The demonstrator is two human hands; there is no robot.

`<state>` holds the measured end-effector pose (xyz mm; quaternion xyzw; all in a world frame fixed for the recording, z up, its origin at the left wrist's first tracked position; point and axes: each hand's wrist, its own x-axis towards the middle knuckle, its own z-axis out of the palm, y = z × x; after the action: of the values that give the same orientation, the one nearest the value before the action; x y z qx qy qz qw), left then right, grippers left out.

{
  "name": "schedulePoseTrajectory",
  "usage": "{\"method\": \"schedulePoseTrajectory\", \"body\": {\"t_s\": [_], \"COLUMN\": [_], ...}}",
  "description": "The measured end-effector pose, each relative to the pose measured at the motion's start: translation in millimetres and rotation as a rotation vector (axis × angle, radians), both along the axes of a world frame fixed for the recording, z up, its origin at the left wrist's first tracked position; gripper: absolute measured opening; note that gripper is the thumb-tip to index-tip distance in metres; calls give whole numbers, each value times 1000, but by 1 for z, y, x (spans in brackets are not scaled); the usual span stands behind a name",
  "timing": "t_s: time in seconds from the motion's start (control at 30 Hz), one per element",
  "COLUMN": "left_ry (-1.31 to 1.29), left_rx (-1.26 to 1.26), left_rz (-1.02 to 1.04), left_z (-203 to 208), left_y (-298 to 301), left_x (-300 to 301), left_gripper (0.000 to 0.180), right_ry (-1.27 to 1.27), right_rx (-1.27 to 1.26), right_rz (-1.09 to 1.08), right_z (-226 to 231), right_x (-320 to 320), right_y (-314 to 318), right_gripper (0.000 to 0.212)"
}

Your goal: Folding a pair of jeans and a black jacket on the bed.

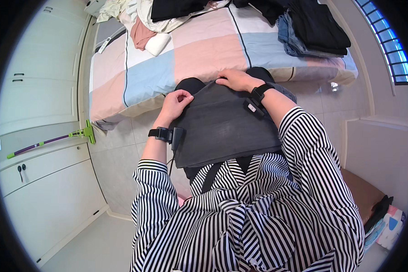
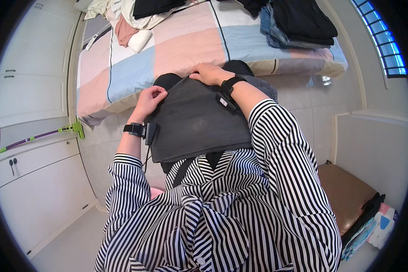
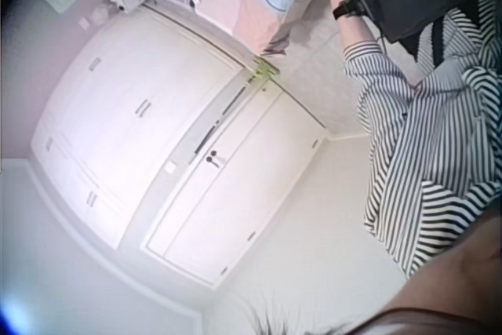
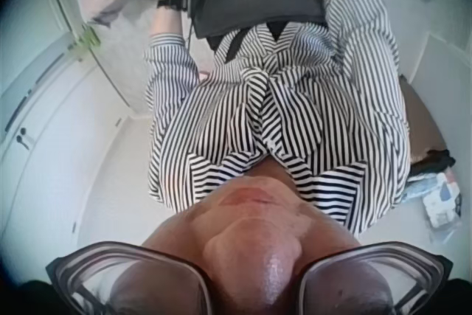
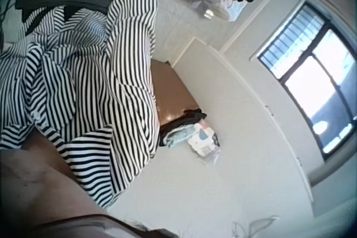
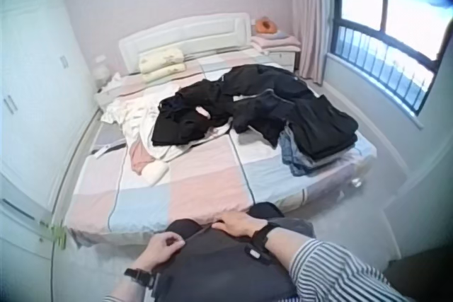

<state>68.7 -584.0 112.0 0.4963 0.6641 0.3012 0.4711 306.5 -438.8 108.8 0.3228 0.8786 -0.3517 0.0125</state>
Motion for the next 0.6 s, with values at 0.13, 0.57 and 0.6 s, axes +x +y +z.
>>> {"method": "schedulePoseTrajectory", "body": {"t_s": [0.13,0.57,0.6], "left_ry": [32,332,370], "left_rx": [65,253,257], "left_rz": [3,21,19], "left_z": [-8,-12,-13], "left_y": [0,-16,-15], "left_x": [0,8,8], "left_gripper": [13,25,27], "right_ry": [75,-45,-45], "right_rx": [-102,145,143], "right_rz": [-78,-240,-241], "right_z": [-10,-2,-3], "right_x": [6,-5,-5], "right_y": [6,-22,-23], "right_gripper": [35,56,56]}}
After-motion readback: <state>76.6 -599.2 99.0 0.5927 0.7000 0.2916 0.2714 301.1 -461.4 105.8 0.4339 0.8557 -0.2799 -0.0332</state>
